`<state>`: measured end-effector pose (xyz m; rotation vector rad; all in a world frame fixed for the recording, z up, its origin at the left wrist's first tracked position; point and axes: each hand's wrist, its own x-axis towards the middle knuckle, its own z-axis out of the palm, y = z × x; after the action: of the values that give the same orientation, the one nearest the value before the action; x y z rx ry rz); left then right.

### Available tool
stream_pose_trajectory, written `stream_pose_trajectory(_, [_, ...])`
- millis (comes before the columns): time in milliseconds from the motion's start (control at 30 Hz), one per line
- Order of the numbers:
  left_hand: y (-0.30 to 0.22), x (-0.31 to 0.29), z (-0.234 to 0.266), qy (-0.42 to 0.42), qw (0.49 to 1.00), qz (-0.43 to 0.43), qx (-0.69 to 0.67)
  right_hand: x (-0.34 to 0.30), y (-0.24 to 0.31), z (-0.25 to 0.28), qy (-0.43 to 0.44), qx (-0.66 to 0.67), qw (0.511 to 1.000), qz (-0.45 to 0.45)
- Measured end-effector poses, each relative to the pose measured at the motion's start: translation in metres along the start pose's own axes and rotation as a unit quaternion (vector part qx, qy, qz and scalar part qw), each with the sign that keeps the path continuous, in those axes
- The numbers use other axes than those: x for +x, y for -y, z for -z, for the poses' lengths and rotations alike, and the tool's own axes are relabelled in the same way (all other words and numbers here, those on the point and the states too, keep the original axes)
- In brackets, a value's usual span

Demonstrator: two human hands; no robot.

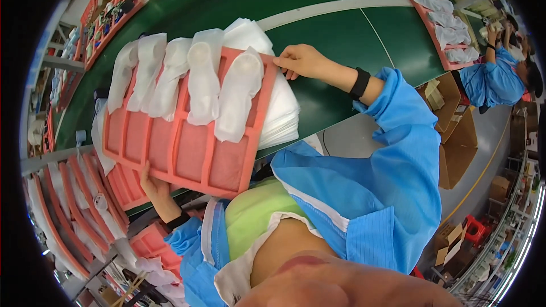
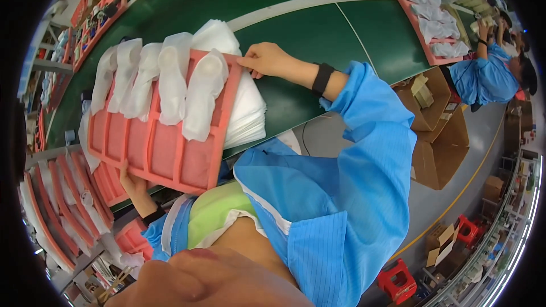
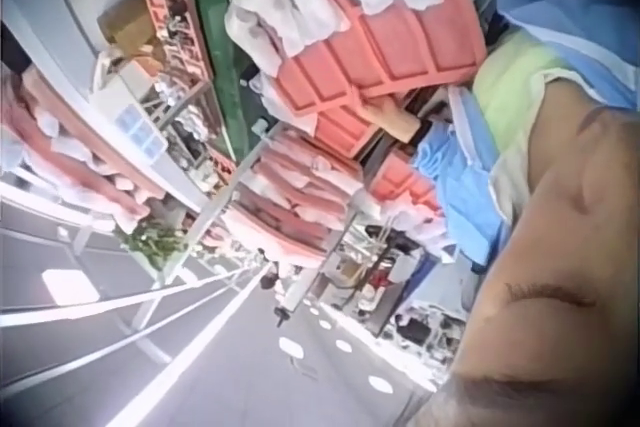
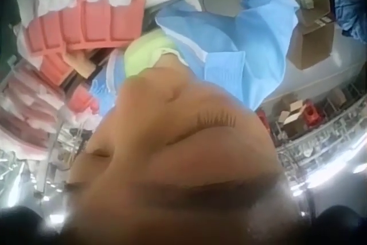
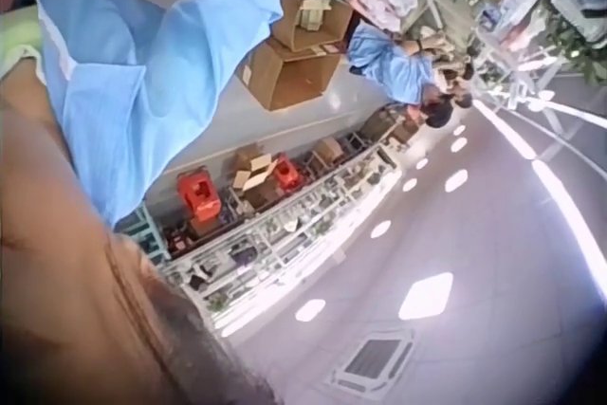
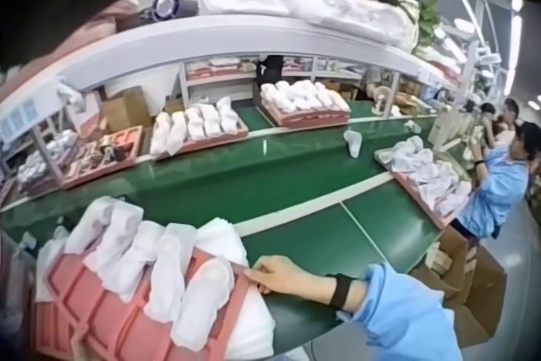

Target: Packaging handheld electronic devices into protective plastic bags and organizing them onto a tray on an assembly line.

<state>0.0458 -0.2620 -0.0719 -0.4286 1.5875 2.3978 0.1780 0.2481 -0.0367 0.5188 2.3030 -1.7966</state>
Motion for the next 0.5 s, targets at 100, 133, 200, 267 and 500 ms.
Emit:
stream_pose_trajectory(100, [-0.023,0.005,-0.014,0.034,0.992,0.009,-0.120,0.007,0.007,-0.013,-0.049,0.022,0.997,-0.052])
stream_pose_trajectory(133, [-0.025,0.009,-0.021,0.026,0.992,0.002,-0.127,0.010,0.008,-0.014,-0.040,0.015,0.998,-0.046])
stream_pose_trajectory(200, [-0.027,0.018,-0.028,-0.026,0.995,0.008,-0.092,0.014,0.007,-0.013,-0.037,0.024,0.998,-0.050])
stream_pose_trajectory(267, [-0.028,0.025,-0.031,-0.018,0.997,-0.018,-0.075,0.018,0.012,-0.017,-0.039,0.025,0.998,-0.050])
stream_pose_trajectory(500, [-0.028,0.056,-0.009,0.020,0.999,-0.019,-0.031,0.010,0.011,-0.030,-0.167,-0.138,0.970,0.113])
